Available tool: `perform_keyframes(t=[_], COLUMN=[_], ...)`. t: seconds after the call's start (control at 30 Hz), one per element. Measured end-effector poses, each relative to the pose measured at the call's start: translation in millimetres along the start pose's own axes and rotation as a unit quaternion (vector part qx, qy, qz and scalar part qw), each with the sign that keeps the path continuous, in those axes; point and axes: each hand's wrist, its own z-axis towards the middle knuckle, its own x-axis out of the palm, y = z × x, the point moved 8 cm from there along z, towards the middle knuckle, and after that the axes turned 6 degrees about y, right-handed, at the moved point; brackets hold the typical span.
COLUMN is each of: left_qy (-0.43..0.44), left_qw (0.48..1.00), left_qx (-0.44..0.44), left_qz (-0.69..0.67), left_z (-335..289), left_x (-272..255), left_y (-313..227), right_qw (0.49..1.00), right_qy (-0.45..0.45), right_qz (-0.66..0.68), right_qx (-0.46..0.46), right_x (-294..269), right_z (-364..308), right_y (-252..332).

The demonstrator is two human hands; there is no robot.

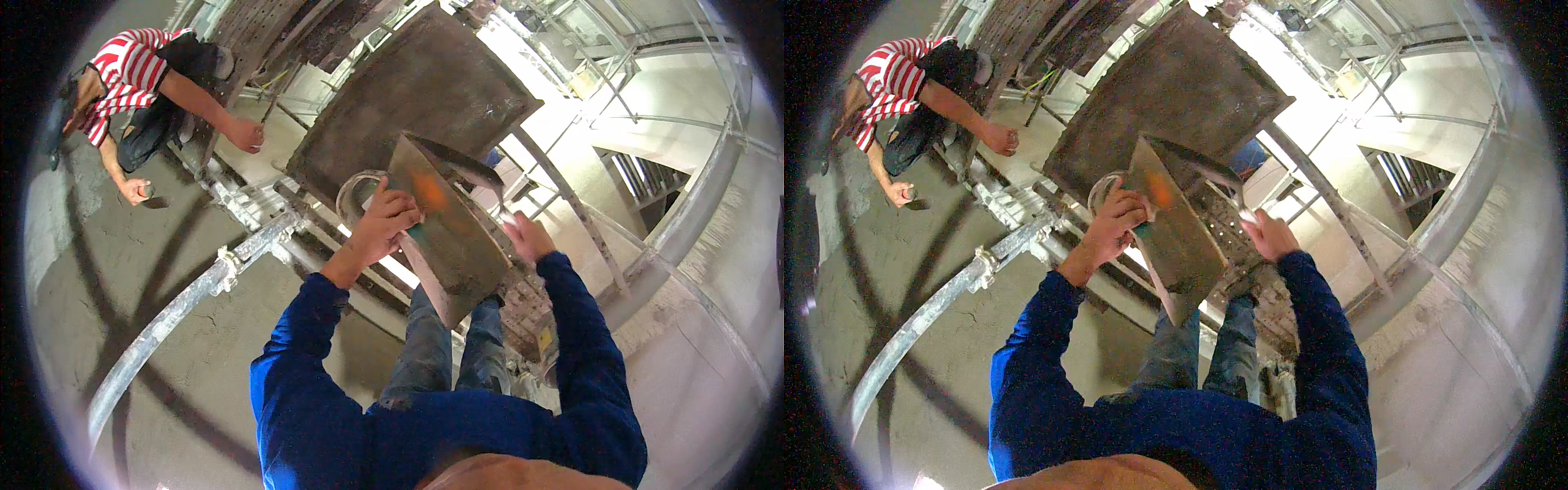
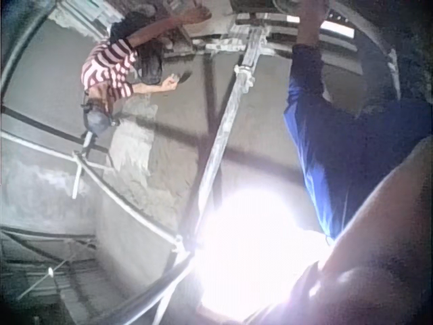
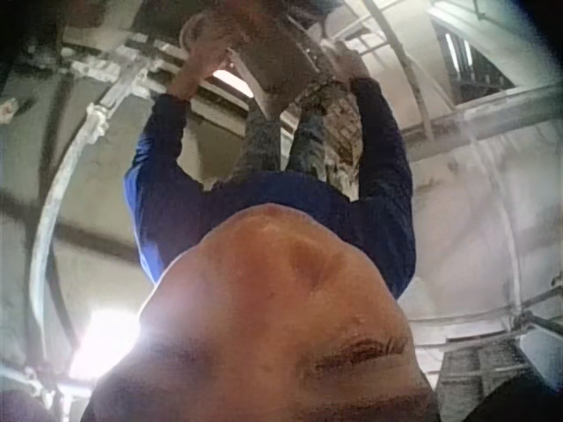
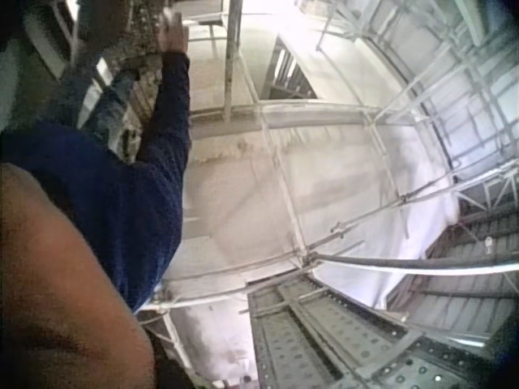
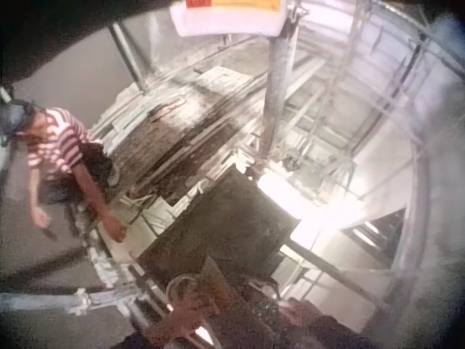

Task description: The person applies plaster to a wall using a trowel and a hawk, smoothing the surface with a straightedge. They repeatedly scoop plaster from a bucket and spread it along the wall while standing on scaffolding.

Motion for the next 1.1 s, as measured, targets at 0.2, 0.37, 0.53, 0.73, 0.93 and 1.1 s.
perform_keyframes(t=[0.2, 0.37, 0.53, 0.73, 0.93, 1.1], left_qy=[0.110, 0.194, 0.226, 0.102, 0.168, -0.056], left_qw=[0.974, 0.927, 0.921, 0.947, 0.937, 0.978], left_qx=[-0.153, -0.157, -0.148, -0.086, -0.199, -0.199], left_qz=[0.128, 0.282, 0.282, 0.292, 0.231, 0.009], left_z=[42.3, 81.3, 85.5, 60.3, 75.6, 112.6], left_x=[65.6, 149.8, 238.4, 261.5, 227.9, 139.7], left_y=[101.2, 189.0, 246.2, 247.5, 212.7, 120.0], right_qw=[0.947, 0.997, 0.992, 0.975, 0.970, 0.904], right_qy=[0.034, -0.028, -0.116, -0.048, -0.213, -0.355], right_qz=[0.282, 0.035, -0.043, -0.204, 0.100, 0.229], right_qx=[0.149, 0.071, -0.017, 0.068, 0.055, 0.064], right_x=[61.1, 31.1, 27.8, 49.7, -41.2, -143.5], right_z=[79.9, 179.6, 257.7, 206.0, 30.5, -90.0], right_y=[-60.2, -98.1, -108.3, -128.7, -147.9, -163.8])
